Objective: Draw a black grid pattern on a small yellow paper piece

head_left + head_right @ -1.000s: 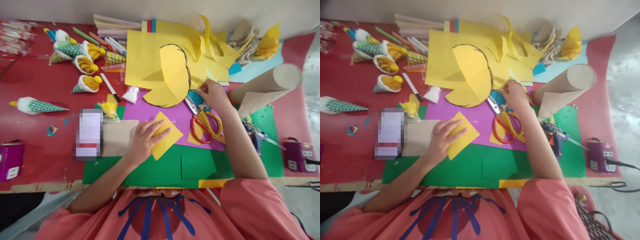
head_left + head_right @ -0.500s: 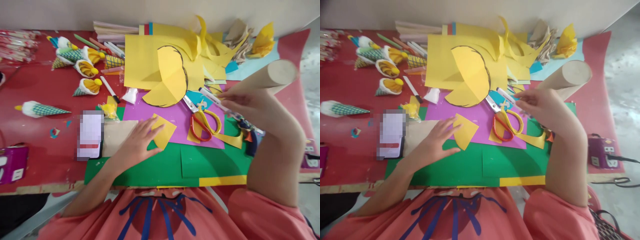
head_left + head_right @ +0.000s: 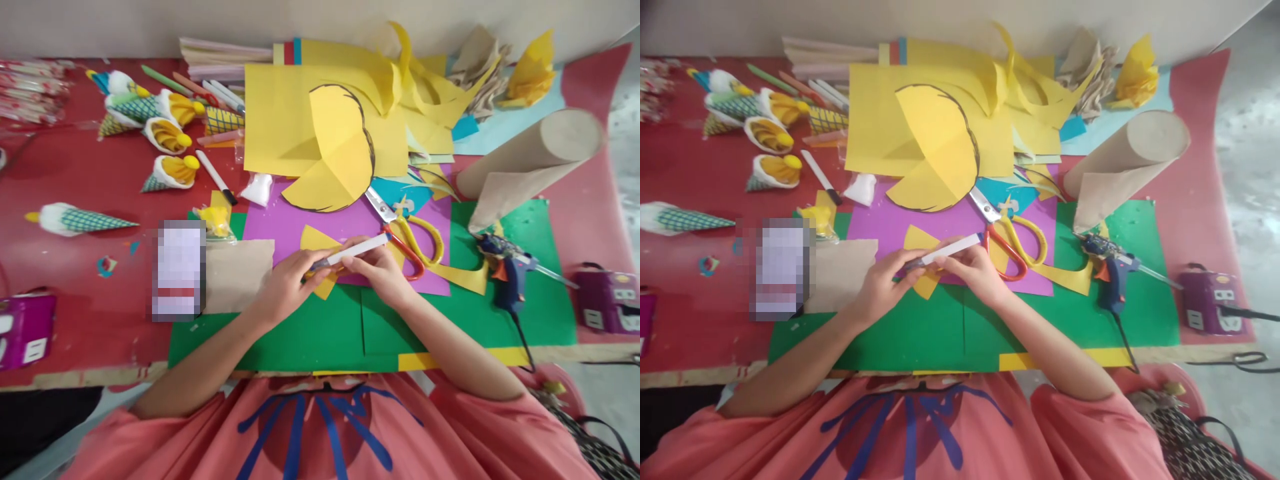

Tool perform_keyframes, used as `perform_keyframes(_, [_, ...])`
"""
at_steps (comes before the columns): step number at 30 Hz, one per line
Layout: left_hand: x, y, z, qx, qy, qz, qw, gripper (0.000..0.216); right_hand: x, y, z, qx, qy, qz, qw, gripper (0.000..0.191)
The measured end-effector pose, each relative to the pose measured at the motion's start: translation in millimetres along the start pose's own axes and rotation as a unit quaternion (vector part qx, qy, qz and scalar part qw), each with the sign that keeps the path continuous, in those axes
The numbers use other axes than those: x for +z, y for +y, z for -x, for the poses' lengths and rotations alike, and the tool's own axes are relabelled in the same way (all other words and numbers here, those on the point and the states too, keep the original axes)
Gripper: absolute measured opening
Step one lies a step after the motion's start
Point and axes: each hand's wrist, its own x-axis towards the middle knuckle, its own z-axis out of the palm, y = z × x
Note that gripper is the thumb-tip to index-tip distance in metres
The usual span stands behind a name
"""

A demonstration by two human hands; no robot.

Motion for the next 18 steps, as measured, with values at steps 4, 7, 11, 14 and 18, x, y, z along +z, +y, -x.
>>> perform_keyframes(4, [1.4,-4.4,0.3,0.017,0.005,-0.027,0.999,0.023,-0.2,2.2,4.3,0.019,-0.039,-0.019,0.999,0.030])
perform_keyframes(7, [2.0,-3.5,-0.3,0.049,-0.008,-0.057,0.997,0.019,-2.5,3.0,7.0,0.007,-0.061,0.017,0.998,0.026])
perform_keyframes(11, [2.8,2.7,-1.2,0.083,-0.063,-0.122,0.987,0.021,-3.1,6.3,10.5,-0.024,-0.070,0.134,0.988,0.021])
perform_keyframes(14, [2.1,6.0,-0.2,0.092,-0.084,-0.153,0.980,0.026,-2.2,7.1,11.8,-0.034,-0.083,0.169,0.982,0.019])
perform_keyframes(18, [-0.5,5.2,3.7,0.108,-0.082,-0.150,0.979,0.029,-4.1,5.2,11.6,-0.006,-0.108,0.118,0.987,0.017])
